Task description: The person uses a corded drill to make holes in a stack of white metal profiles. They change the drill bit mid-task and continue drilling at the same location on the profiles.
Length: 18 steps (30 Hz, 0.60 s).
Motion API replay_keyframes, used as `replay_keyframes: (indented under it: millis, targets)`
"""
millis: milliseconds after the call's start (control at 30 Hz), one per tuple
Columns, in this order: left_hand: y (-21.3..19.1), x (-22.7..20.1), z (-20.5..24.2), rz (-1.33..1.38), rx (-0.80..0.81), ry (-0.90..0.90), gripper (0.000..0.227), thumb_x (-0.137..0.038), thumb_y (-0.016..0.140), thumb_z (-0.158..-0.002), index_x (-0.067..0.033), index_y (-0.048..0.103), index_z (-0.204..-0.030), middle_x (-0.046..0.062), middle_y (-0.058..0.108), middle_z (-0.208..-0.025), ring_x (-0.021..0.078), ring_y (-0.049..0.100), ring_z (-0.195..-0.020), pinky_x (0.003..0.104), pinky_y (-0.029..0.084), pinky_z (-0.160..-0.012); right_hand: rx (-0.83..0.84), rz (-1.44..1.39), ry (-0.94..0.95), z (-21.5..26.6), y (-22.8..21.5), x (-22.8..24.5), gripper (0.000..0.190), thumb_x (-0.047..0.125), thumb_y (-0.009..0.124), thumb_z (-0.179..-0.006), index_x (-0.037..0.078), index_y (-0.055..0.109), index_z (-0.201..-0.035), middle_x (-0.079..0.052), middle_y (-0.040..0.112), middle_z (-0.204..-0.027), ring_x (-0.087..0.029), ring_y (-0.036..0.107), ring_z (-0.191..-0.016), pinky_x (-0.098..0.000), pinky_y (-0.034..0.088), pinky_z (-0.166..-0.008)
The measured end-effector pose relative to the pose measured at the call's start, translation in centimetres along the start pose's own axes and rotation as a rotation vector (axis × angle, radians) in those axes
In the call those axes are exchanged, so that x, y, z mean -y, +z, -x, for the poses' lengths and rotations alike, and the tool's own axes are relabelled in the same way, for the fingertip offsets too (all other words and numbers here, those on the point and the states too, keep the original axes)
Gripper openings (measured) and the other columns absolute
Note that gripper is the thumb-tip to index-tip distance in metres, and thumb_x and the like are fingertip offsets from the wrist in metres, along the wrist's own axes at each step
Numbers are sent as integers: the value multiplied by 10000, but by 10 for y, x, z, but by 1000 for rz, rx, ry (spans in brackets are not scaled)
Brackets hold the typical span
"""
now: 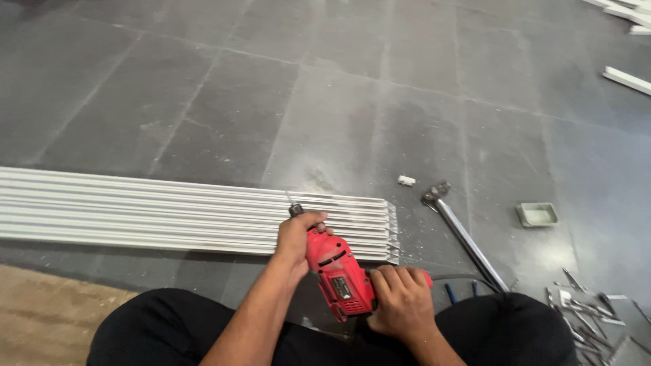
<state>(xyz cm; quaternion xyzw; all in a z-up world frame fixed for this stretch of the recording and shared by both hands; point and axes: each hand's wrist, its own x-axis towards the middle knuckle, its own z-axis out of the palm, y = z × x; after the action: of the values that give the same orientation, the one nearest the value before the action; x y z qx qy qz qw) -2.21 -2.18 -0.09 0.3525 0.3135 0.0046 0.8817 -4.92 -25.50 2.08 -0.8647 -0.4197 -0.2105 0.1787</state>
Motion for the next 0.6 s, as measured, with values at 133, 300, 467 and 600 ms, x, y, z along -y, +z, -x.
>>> replay_keyframes:
  millis: [133, 300, 467, 600]
  targets:
    - [-6, 2, -10, 62, 20, -68, 83, -84, 686, -811, -56, 610, -789, 49, 569, -653, 219, 630, -662, 414, 589, -620, -171, 39, -31, 3, -13, 3, 537, 277, 718, -572, 39, 664, -1050, -117, 667, -1012, -290, 660, -902, -462, 476, -881]
    - [-8, 5, -9, 28, -8, -95, 116, -84, 691, -840, -54, 582, -812, 41, 572, -666, 216, 627, -673, 406, 574, -616, -29, 13, -9, 7, -14, 0, 407, 279, 750, -632, 64, 679, -970, -91, 646, -899, -288, 634, -787, -418, 470, -792]
    - [-5, 3, 0, -16, -86, -44, 44, -73, 674, -835, -49, 637, -839, 40, 565, -668, 203, 607, -667, 393, 567, -605, -47, 53, -61, 11, -13, 0, 415, 263, 715, -600, 66, 688, -964, -75, 640, -887, -276, 628, -773, -399, 464, -774]
    - [-1, -3, 3, 10, -57, -141, 107, -98, 669, -838, -69, 576, -796, 40, 568, -673, 206, 613, -656, 434, 577, -576, -80, 12, -44, 10, -12, -3, 433, 256, 694, -605, 50, 687, -986, -77, 649, -926, -258, 626, -779, -393, 460, -783]
